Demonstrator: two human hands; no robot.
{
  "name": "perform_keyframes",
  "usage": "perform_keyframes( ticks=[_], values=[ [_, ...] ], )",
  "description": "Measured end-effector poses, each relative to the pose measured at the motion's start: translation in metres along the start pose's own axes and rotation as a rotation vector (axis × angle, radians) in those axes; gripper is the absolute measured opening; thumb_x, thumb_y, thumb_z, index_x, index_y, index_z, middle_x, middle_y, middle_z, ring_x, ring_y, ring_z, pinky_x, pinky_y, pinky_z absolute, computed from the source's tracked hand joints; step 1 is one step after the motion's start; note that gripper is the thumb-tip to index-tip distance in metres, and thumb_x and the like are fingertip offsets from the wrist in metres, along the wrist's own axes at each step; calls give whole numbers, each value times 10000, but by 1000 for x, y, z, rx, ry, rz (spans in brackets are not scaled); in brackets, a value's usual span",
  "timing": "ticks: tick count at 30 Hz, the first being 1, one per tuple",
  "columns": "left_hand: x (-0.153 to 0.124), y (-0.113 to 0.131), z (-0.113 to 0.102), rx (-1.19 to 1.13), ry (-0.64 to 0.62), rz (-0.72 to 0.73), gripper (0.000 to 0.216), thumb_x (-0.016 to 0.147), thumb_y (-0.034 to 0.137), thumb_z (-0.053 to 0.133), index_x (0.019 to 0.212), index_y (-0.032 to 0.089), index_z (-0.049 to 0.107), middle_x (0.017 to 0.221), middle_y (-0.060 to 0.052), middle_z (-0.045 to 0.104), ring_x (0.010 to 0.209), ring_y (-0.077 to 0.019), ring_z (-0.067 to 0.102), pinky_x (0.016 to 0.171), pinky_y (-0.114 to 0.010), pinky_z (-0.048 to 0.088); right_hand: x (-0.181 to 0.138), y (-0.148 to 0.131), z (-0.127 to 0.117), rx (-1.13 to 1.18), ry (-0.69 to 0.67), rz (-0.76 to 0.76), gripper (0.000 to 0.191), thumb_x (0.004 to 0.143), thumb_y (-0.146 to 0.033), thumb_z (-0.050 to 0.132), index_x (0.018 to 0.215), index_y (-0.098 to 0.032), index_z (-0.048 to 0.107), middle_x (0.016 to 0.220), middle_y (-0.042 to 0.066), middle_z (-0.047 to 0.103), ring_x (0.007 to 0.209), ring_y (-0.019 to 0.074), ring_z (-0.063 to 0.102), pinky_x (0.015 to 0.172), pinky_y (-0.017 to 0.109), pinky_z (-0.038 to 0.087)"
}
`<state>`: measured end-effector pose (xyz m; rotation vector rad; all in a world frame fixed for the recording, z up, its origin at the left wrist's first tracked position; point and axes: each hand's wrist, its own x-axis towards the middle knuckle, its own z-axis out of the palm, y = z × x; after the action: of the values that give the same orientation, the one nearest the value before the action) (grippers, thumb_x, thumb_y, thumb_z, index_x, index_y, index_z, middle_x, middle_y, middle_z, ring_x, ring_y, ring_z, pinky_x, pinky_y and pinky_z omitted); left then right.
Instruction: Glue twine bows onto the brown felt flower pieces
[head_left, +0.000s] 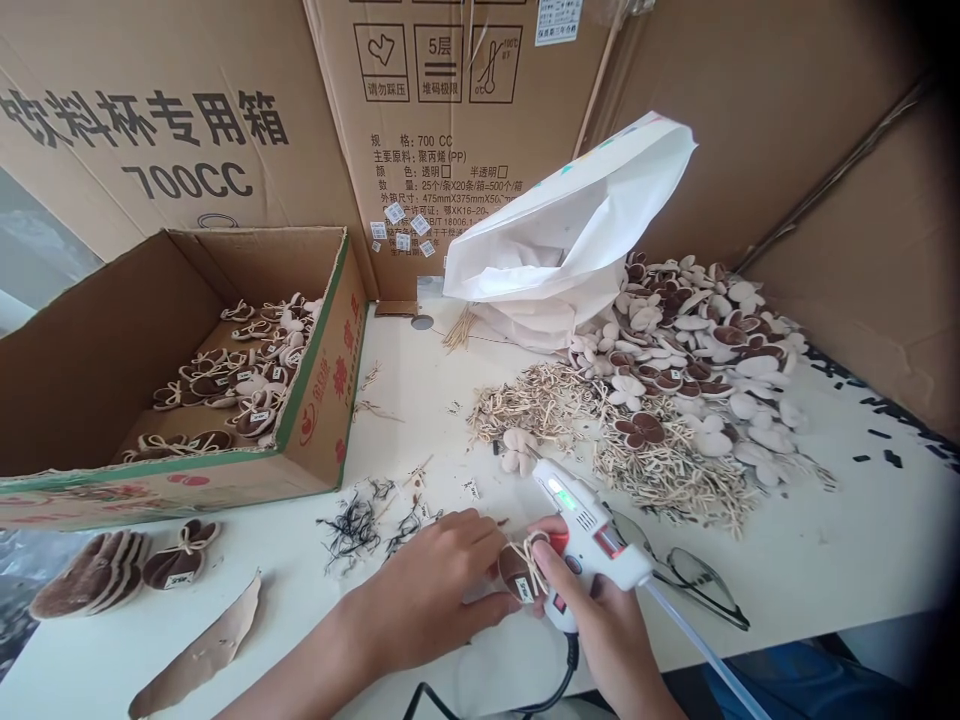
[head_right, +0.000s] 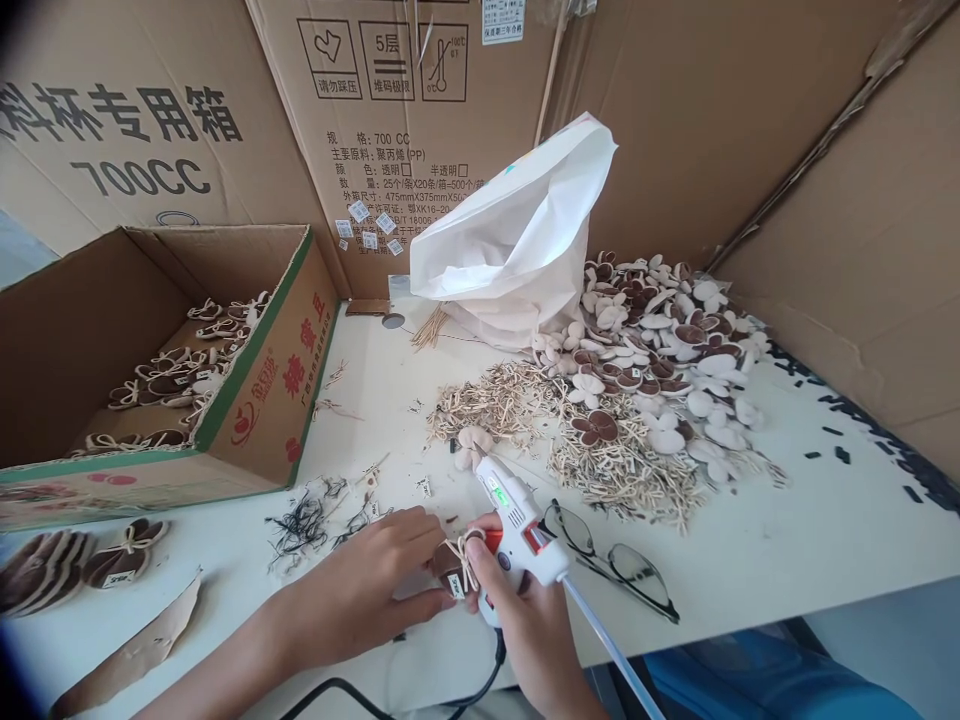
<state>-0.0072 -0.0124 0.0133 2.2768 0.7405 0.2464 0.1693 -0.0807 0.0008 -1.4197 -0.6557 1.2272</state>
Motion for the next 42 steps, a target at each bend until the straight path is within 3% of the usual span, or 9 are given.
perform_keyframes(
  ticks=[21, 30, 36, 42],
  values=[
    [1, -1, 1, 0, -15, -7, 118, 1005, 305, 611, 957, 209, 561, 937, -44, 652, 888, -225, 630, 789, -341, 483, 8, 14, -18, -34, -140, 33, 354, 871, -514, 770, 1051, -227, 666, 678, -26, 545, 587, 153, 473, 543, 288, 522],
    [1, 0, 0, 17, -29, -8, 109, 1012, 306, 607, 986, 208, 570, 967, -47, 657, 910, -234, 625, 799, -350, 479, 2, 6, -6, -16, -23, 20, 386, 815, -531, 813, 992, -219, 672, 662, -24, 566, 565, 139, 445, 515, 270, 497],
    [0, 0, 0, 10, -25, -3, 93, 1016, 290, 602, 999, 199, 592, 965, -53, 654, 912, -233, 622, 811, -352, 481, 1, 2, -3, -16, -21, 20, 382, 806, -519, 823, 982, -218, 665, 623, -44, 512, 555, 138, 436, 504, 265, 478],
    [0, 0, 0, 15, -34, -2, 44, 1006, 248, 613, 1023, 207, 611, 973, -45, 650, 929, -231, 616, 828, -347, 484, 0, 0, -3, -12, -18, 25, 385, 799, -522, 825, 973, -216, 670, 662, -29, 554, 570, 148, 476, 501, 266, 482]
  ],
)
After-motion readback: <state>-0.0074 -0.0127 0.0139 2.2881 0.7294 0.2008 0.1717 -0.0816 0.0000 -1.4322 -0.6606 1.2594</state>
